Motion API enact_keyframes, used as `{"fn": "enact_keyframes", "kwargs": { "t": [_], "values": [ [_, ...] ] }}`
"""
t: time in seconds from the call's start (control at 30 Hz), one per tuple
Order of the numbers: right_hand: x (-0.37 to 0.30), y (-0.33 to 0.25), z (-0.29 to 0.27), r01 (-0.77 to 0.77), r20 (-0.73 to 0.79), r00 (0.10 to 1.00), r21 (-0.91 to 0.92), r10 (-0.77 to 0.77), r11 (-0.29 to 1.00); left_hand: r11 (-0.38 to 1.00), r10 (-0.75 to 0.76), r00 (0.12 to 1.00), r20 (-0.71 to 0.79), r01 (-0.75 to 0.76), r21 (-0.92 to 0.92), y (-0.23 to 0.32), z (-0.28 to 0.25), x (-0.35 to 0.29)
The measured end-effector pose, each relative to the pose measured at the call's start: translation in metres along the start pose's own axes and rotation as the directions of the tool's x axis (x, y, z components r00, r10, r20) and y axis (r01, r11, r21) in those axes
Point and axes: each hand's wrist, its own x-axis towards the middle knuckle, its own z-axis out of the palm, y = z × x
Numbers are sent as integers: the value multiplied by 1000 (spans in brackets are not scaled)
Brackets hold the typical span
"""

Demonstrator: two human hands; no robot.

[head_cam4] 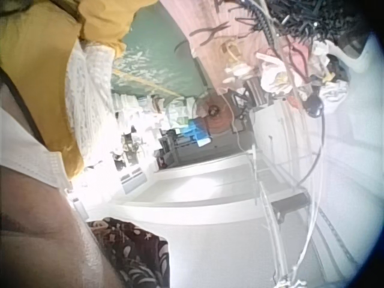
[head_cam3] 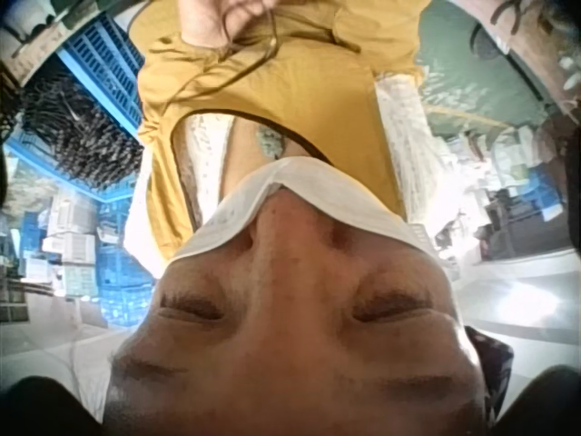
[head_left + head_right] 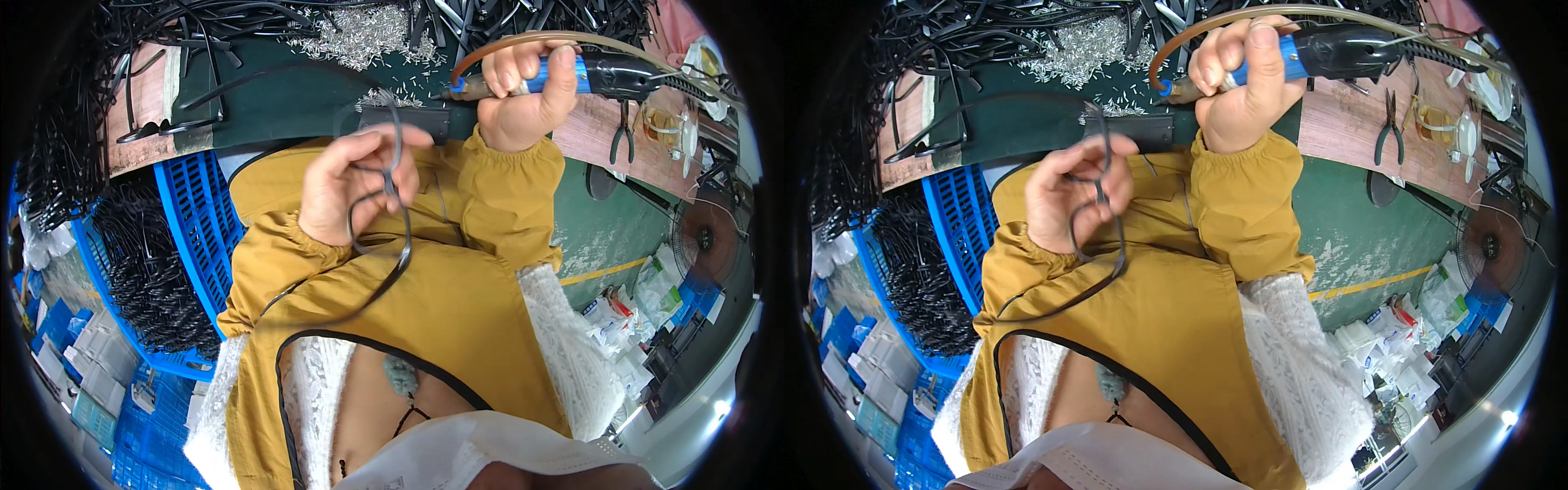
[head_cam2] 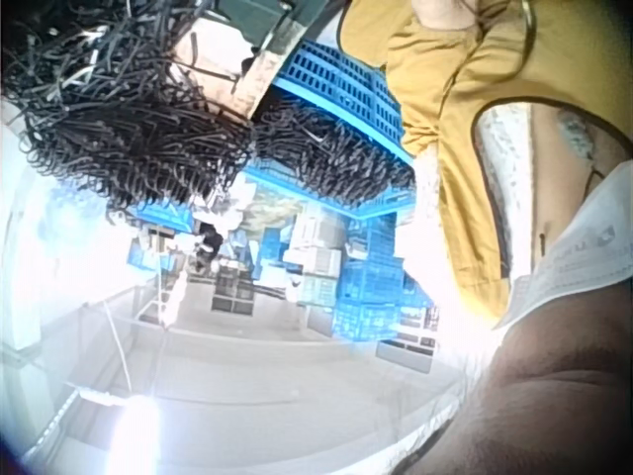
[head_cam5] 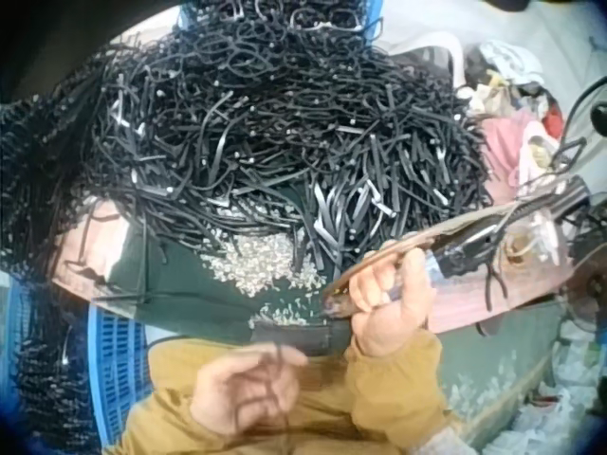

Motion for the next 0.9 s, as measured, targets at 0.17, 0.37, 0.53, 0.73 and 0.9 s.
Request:
{"fn": "enact_keyframes", "kwargs": {
  "t": [0.17,0.37,0.53,0.73,0.9],
  "values": [
    [-1,-5,-2,-44,-24,999,61,45,997,613,663,730,165,-656,440,-6,-5,13],
    [-4,-16,-10,-284,350,908,106,231,953,275,594,700,397,-640,718,-36,-17,-2],
    [-7,-11,-7,-298,383,889,71,250,952,265,602,695,392,-637,724,-45,-30,-3],
    [-8,-11,1,-330,347,885,1,310,944,306,727,593,346,-731,610,-57,-28,12],
    [-10,-7,-6,-390,307,882,49,358,919,286,732,590,341,-721,631,-57,-30,9]
  ]
}}
